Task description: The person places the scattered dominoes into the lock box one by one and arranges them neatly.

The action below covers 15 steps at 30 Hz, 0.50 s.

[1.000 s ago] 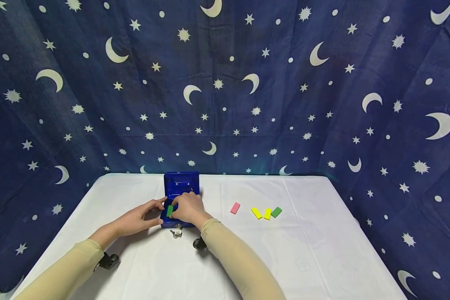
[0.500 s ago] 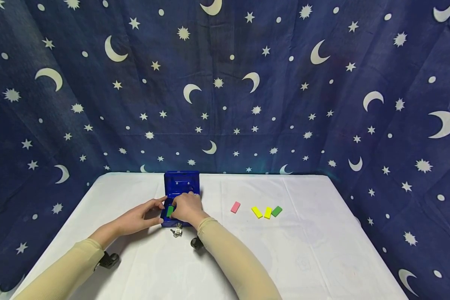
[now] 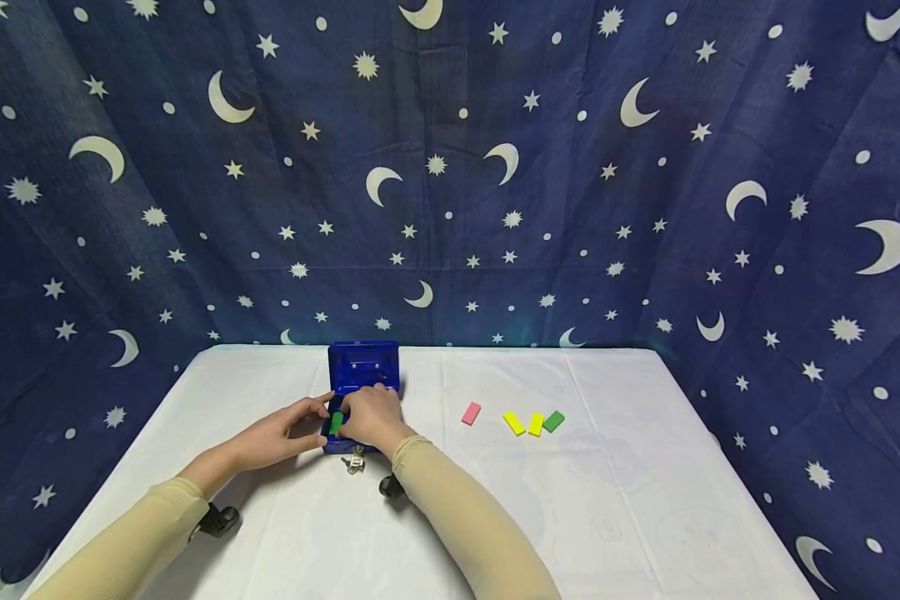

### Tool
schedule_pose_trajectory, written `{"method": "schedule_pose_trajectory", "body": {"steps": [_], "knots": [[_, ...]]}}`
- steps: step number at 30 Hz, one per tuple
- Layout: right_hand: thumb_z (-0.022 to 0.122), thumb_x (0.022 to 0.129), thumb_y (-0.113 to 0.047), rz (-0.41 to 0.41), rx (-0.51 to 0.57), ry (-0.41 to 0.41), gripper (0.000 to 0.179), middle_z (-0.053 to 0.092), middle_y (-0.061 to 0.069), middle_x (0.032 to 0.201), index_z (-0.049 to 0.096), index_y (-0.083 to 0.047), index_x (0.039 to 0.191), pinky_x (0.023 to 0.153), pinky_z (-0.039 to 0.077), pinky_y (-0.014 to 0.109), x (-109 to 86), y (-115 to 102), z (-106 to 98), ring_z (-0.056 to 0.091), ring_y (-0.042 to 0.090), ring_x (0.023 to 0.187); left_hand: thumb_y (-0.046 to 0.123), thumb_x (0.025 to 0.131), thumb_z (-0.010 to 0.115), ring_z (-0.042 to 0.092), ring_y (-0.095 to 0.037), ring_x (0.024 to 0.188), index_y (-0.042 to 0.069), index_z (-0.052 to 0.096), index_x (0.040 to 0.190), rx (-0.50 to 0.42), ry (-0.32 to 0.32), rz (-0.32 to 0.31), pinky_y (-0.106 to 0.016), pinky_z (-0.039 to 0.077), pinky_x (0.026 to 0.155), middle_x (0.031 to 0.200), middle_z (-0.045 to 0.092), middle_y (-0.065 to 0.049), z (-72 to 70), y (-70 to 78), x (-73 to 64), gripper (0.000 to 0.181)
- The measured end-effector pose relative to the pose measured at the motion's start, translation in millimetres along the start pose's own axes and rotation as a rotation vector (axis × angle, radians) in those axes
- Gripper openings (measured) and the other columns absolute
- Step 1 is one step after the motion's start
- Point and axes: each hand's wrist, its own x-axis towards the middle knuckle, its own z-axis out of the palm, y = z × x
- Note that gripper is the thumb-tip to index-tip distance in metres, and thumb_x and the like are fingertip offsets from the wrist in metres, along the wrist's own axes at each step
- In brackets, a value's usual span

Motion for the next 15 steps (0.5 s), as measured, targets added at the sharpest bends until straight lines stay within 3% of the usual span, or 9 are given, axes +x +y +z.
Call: {"method": "schedule_pose_trajectory", "body": {"steps": [15], "knots": [[0.082, 0.081, -0.051, -0.012, -0.013, 0.018, 0.043, 0.071, -0.008, 0.120, 0.075, -0.031, 0.119, 0.102, 0.043, 0.048, 0.2, 0.1, 2.3, 0.059, 0.024, 0.113, 0.051, 0.095, 0.069, 0.035, -0.025, 0.147, 0.027, 0.053, 0.121, -0.004, -0.005, -0.013, -0.060, 0.031, 0.113, 0.164, 0.030, 0.009, 0.0, 0.1, -0.4, 0.039]]}}
